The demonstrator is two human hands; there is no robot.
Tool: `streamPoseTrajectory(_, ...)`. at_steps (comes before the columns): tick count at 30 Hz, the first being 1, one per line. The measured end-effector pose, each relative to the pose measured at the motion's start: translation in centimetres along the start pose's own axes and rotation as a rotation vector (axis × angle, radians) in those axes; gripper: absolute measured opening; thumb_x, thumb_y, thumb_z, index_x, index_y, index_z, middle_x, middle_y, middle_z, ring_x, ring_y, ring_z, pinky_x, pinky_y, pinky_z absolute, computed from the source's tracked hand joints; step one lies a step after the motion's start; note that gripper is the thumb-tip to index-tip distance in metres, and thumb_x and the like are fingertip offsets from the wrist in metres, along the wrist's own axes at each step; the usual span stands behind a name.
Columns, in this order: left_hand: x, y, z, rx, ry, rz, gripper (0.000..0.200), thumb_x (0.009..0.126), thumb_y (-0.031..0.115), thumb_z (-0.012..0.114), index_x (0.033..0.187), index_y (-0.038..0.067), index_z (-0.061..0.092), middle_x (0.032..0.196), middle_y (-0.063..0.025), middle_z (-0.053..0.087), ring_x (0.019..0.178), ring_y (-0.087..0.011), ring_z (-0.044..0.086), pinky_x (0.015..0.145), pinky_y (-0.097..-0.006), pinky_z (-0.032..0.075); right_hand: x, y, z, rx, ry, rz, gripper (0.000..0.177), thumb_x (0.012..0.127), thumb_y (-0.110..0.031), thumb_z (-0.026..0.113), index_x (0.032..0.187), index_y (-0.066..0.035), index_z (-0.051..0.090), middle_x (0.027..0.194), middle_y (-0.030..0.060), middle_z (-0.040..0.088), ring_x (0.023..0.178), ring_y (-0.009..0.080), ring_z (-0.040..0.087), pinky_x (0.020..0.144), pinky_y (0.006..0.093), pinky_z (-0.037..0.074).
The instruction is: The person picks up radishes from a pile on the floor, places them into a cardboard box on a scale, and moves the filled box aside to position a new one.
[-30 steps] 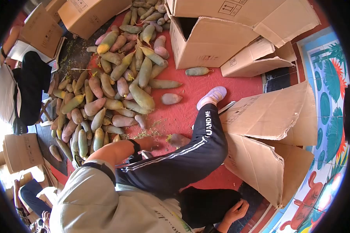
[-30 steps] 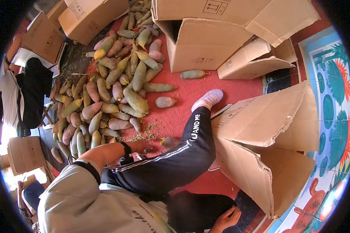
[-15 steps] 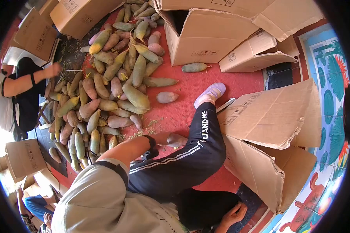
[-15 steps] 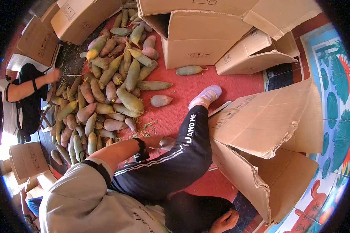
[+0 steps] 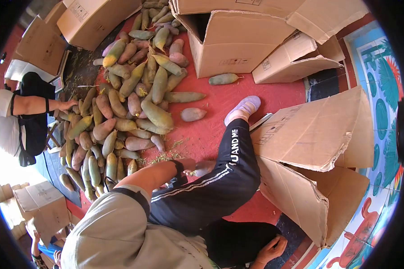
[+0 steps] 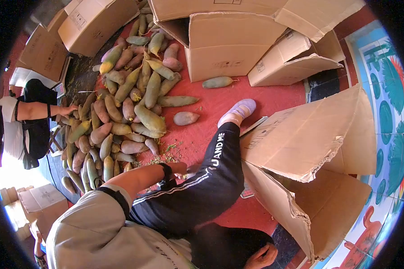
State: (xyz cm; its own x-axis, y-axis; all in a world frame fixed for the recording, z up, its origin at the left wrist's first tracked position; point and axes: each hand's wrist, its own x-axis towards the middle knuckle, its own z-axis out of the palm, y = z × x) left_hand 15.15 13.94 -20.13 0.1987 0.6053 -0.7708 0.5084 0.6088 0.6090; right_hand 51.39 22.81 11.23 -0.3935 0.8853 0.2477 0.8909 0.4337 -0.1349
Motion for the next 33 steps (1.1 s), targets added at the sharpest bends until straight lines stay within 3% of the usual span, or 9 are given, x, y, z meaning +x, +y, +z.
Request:
streamPoseTrajectory(1,-2.0,2.0,-0.8,-0.121,0.004,-0.196,0.019,0.076,0.009,0.052,0.084,-0.004,0.064,0.074,-0.0165,0.065,0.061,-0.0224,0.065,0.048,-0.0364,0.051,-0.1,0.0,0.0,-0.003,0.002,0.003,0.013,0.087,-0.006,0.045,0.080,0.002,0.053,0.077,0.0160,0.054,0.072,0.0318,0.054,0.066,0.0392,0.044)
streamPoseTrajectory(2,-1.3,1.3,0.5,-0.387,0.064,-0.201,0.020,0.077,0.009,0.052,0.086,-0.004,0.063,0.073,-0.0172,0.064,0.061,-0.0246,0.065,0.048,-0.0372,0.051,-0.1,0.1,0.0,0.010,0.010,0.009,0.013,0.087,-0.006,0.045,0.080,0.002,0.053,0.077,0.0156,0.054,0.072,0.0313,0.054,0.066,0.0387,0.044)
streamPoseTrajectory(5,-2.7,2.9,-0.4,-0.296,-0.090,-0.229,0.021,0.076,0.011,0.054,0.088,-0.005,0.061,0.073,-0.0168,0.063,0.061,-0.0244,0.065,0.049,-0.0367,0.052,0.0,-0.2,-0.1,0.030,0.015,0.017,0.012,0.087,-0.006,0.046,0.080,0.001,0.053,0.077,0.0151,0.055,0.073,0.0304,0.054,0.066,0.0380,0.044)
streamPoseTrajectory(19,-1.7,2.2,1.5,-0.473,-0.163,-0.306,0.027,0.074,0.025,0.065,0.092,0.005,0.065,0.078,-0.0083,0.067,0.066,-0.0184,0.065,0.056,-0.0330,0.051,0.2,-0.4,0.0,0.010,0.005,0.013,0.012,0.087,-0.003,0.045,0.079,0.002,0.053,0.076,0.0149,0.054,0.071,0.0298,0.054,0.064,0.0376,0.044)
streamPoseTrajectory(25,2.9,-2.2,4.5,-0.392,-0.059,-0.219,0.014,0.073,0.017,0.065,0.070,0.003,0.064,0.064,-0.0088,0.063,0.051,-0.0176,0.059,0.045,-0.0329,0.048,0.3,-0.5,0.0,0.000,-0.001,0.014,0.012,0.087,-0.004,0.046,0.079,0.002,0.053,0.076,0.0149,0.055,0.070,0.0295,0.054,0.064,0.0369,0.044)
streamPoseTrajectory(29,1.8,-4.7,2.1,-0.662,-0.032,-0.192,0.013,0.073,0.013,0.062,0.066,0.003,0.065,0.056,-0.0092,0.061,0.043,-0.0198,0.057,0.041,-0.0354,0.045,0.4,-0.7,-0.1,0.011,0.015,-0.008,0.012,0.087,-0.005,0.046,0.079,0.001,0.053,0.075,0.0149,0.055,0.070,0.0296,0.054,0.063,0.0369,0.044)
streamPoseTrajectory(31,1.9,-6.7,0.3,-0.090,0.001,0.034,0.020,0.078,0.016,0.056,0.070,0.002,0.067,0.064,-0.0120,0.065,0.052,-0.0249,0.062,0.048,-0.0393,0.048,0.5,-0.8,-0.1,0.021,0.015,0.000,0.012,0.087,-0.005,0.045,0.079,0.001,0.052,0.075,0.0150,0.054,0.069,0.0296,0.054,0.063,0.0370,0.044)
streamPoseTrajectory(32,1.3,-7.5,-0.4,-0.088,0.002,0.032,0.020,0.078,0.016,0.056,0.070,0.002,0.067,0.064,-0.0120,0.065,0.052,-0.0249,0.062,0.048,-0.0393,0.048,0.5,-0.9,-0.2,0.026,0.008,0.002,0.012,0.087,-0.004,0.045,0.079,0.001,0.052,0.075,0.0152,0.054,0.069,0.0298,0.054,0.063,0.0371,0.044)
streamPoseTrajectory(33,0.4,-7.9,-1.1,0.186,0.133,0.088,0.023,0.080,0.018,0.052,0.074,0.002,0.068,0.071,-0.0135,0.066,0.061,-0.0269,0.064,0.054,-0.0404,0.049,0.5,-0.9,-0.2,0.030,0.000,0.004,0.012,0.086,-0.003,0.045,0.079,0.001,0.052,0.075,0.0154,0.054,0.069,0.0299,0.054,0.063,0.0372,0.044)
